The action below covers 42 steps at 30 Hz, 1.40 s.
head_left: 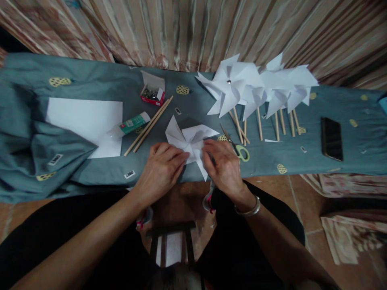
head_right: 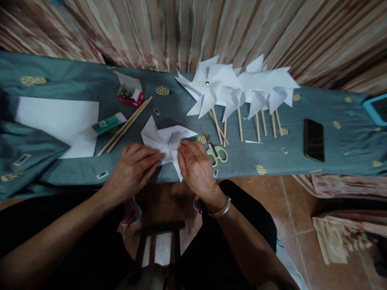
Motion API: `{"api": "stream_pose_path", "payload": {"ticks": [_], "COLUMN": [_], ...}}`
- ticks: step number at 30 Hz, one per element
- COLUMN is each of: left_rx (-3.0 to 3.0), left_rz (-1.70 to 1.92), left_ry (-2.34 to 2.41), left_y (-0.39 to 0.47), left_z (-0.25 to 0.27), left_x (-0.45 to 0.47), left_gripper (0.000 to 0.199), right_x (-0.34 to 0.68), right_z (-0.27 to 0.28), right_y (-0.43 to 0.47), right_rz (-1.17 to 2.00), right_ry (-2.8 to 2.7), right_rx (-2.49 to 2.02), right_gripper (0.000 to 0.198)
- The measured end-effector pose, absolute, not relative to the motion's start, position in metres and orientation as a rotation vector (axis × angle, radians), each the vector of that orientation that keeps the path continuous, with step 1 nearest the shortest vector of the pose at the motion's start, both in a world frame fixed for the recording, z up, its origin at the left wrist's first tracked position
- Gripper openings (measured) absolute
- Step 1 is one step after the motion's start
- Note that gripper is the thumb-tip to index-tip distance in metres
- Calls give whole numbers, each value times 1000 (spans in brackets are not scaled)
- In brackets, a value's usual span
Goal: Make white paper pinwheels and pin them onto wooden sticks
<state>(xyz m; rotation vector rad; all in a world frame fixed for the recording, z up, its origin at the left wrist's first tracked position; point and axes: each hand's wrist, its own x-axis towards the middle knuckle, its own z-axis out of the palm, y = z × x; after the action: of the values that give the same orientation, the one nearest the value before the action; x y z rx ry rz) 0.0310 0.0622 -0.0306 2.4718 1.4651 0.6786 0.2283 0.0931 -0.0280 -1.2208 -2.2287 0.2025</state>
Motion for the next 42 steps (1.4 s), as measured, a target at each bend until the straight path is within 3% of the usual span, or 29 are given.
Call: {"api": "stream_pose_path", "payload": {"ticks": [9,25,42], "left_rx": [2470,2470,2446], "left_rz": [690,696,681], "left_ry": [1475,1452,1469], "left_y": [63,63,63], "left_z": [-29,-28,-27], "left_x": [32,32,32], "left_gripper": [24,24,24], "right_x": [225,223,223], "right_z": [-33,-30,-28], "right_y": [93,91,90], "right_rz": [27,101,-19], "right_ry": [-2350,-2434,-2534], "right_rx": [-1161,-1249,-1251], "right_gripper": [19,24,27]}}
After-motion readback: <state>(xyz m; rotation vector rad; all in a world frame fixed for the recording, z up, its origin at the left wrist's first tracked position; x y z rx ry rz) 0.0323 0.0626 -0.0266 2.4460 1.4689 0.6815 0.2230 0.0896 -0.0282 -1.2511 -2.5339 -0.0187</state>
